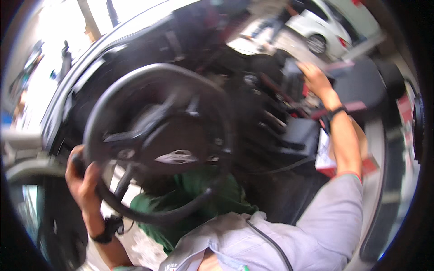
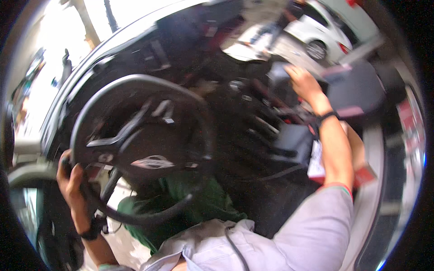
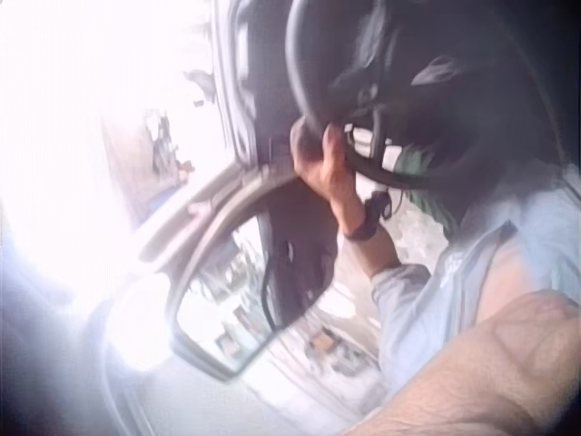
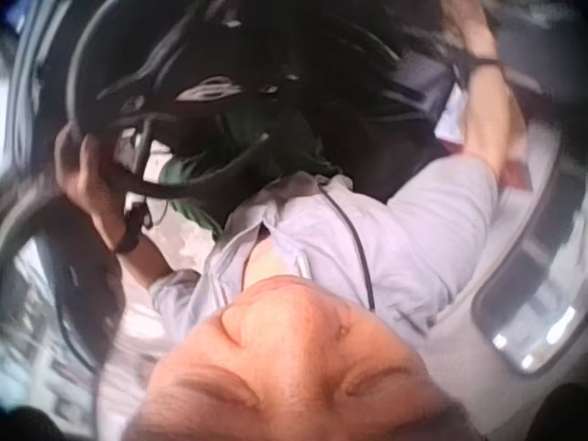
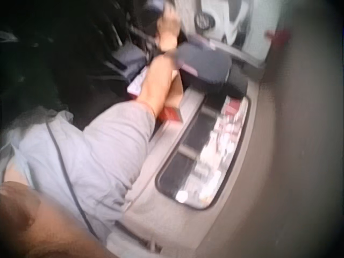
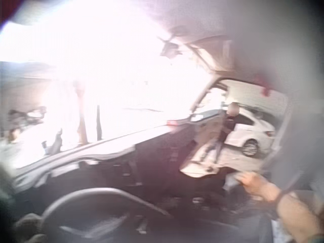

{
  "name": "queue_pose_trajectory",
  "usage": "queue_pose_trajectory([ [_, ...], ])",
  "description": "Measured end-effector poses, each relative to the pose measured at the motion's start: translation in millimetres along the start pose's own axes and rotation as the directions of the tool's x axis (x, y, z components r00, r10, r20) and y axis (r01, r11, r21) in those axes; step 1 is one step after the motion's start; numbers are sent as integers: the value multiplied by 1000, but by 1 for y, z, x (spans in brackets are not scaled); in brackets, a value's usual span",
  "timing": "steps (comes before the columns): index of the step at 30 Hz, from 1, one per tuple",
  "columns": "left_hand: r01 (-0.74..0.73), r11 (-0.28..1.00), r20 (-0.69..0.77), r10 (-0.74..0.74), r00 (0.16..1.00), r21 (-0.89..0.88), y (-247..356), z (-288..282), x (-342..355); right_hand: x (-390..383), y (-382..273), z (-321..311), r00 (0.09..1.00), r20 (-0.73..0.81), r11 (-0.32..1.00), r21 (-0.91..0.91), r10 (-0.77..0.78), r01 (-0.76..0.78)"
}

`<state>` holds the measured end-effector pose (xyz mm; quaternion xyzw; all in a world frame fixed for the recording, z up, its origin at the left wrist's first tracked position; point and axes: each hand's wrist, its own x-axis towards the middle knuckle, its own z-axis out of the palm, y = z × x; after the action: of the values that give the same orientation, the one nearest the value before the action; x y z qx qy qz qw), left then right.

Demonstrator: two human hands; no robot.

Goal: The person uses a screwdriver to pry and loosen the dashboard panel around the instrument cluster and then pulls the panel off by hand.

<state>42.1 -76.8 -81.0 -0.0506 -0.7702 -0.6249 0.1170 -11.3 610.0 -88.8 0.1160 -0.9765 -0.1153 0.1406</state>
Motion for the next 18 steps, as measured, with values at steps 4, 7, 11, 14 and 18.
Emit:
queue_pose_trajectory([
  [4,50,999,106,-51,993,17,14,15,10,-41,20,65,991,128,995,102,-23,10],
  [7,47,998,126,-41,991,-44,12,2,1,-49,35,111,990,139,990,141,8,-27],
  [11,62,996,86,-57,995,-60,-4,-29,-17,-40,23,154,984,174,994,96,27,-44],
  [14,151,986,-56,-154,986,-67,-21,-51,-26,-27,0,152,953,285,989,68,107,-131],
  [18,212,977,-188,-202,961,33,-70,-78,-44,-1,-18,146,938,327,989,56,114,-140],
])
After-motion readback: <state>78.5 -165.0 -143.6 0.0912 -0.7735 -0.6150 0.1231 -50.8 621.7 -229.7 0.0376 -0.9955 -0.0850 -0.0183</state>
